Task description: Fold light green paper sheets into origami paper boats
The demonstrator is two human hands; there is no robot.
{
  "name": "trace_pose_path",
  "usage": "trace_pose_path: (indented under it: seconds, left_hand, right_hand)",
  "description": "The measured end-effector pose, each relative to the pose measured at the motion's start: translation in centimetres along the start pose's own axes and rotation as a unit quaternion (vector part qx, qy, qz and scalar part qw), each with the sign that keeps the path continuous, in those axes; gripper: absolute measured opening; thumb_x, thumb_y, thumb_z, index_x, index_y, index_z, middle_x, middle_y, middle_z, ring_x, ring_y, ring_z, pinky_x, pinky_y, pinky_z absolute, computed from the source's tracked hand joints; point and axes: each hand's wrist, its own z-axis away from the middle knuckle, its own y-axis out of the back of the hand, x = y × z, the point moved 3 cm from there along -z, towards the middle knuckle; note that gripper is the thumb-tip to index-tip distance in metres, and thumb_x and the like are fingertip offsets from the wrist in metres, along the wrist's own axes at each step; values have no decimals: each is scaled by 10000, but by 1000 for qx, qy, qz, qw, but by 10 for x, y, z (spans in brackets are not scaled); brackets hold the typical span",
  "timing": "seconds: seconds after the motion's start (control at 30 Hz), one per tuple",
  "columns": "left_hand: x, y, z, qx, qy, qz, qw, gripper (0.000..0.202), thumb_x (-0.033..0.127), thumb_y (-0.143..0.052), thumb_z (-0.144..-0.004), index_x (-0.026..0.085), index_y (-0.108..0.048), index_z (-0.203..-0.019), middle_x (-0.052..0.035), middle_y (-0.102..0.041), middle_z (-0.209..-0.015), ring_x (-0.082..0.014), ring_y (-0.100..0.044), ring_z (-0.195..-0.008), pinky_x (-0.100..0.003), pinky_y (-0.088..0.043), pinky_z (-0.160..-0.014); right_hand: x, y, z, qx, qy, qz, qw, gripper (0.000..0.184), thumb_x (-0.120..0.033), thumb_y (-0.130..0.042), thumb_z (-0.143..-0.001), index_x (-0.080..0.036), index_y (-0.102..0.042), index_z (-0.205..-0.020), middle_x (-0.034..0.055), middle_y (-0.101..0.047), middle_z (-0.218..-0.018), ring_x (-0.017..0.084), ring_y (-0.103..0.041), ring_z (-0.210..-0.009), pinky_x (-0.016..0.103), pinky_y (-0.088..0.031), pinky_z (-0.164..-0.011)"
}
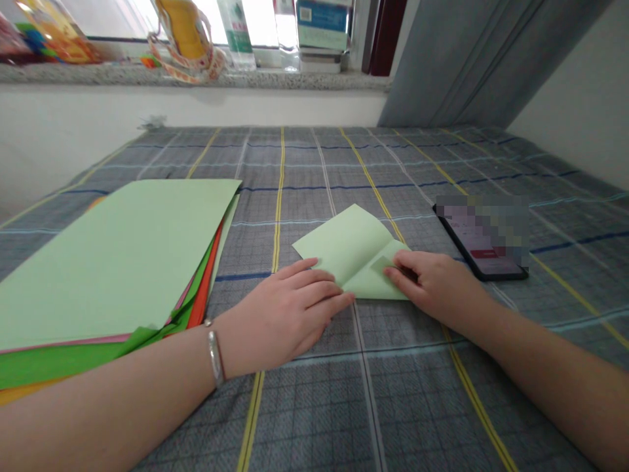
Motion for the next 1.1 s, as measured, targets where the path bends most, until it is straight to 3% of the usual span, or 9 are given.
trace_pose_path:
  seconds: [0.43,0.67,0.87,0.97,1.1]
  left_hand:
    - [-4,-5,-1,-27,31,46,998,402,207,-437,-920,156,-504,-1313,-102,-583,-1158,-228,-509,-1133,-408,-438,-1020]
    - [-5,-7,0,-32,35,51,998,409,205,-438,-922,163,-488,-1326,-79,-489,-1363,-228,-447,-1219,-400,-393,-1066]
    - [-5,-8,1,-40,28,43,998,426,226,-429,-934,154,-452,-1352,-69,-496,-1369,-230,-422,-1247,-416,-352,-1093]
    - [-3,-5,0,-40,24,14,999,404,241,-423,-938,185,-481,-1333,-77,-546,-1277,-239,-477,-1159,-434,-408,-1021]
    - [1,-3,0,-44,22,-29,998,362,244,-400,-948,226,-534,-1284,-67,-610,-1022,-219,-546,-909,-404,-494,-809]
  right_hand:
    - [-4,2,-6,2,-36,70,997,303,-449,-412,-906,-224,-503,-726,-2,-601,-657,157,-514,-575,277,-186,-500]
    - [3,-2,-12,-37,-74,12,997,318,-489,-451,-863,-226,-528,-702,-11,-598,-628,145,-500,-563,271,-221,-499]
    - [7,-3,-13,-41,-83,-9,996,325,-499,-452,-855,-224,-536,-704,-7,-594,-631,142,-501,-570,272,-240,-509]
    - [7,-3,-13,-46,-82,-18,995,321,-499,-456,-852,-223,-541,-711,-8,-592,-626,141,-500,-569,273,-245,-513]
    - [8,-3,-13,-45,-83,-20,995,323,-499,-460,-849,-222,-535,-700,-10,-588,-614,143,-499,-567,274,-243,-515]
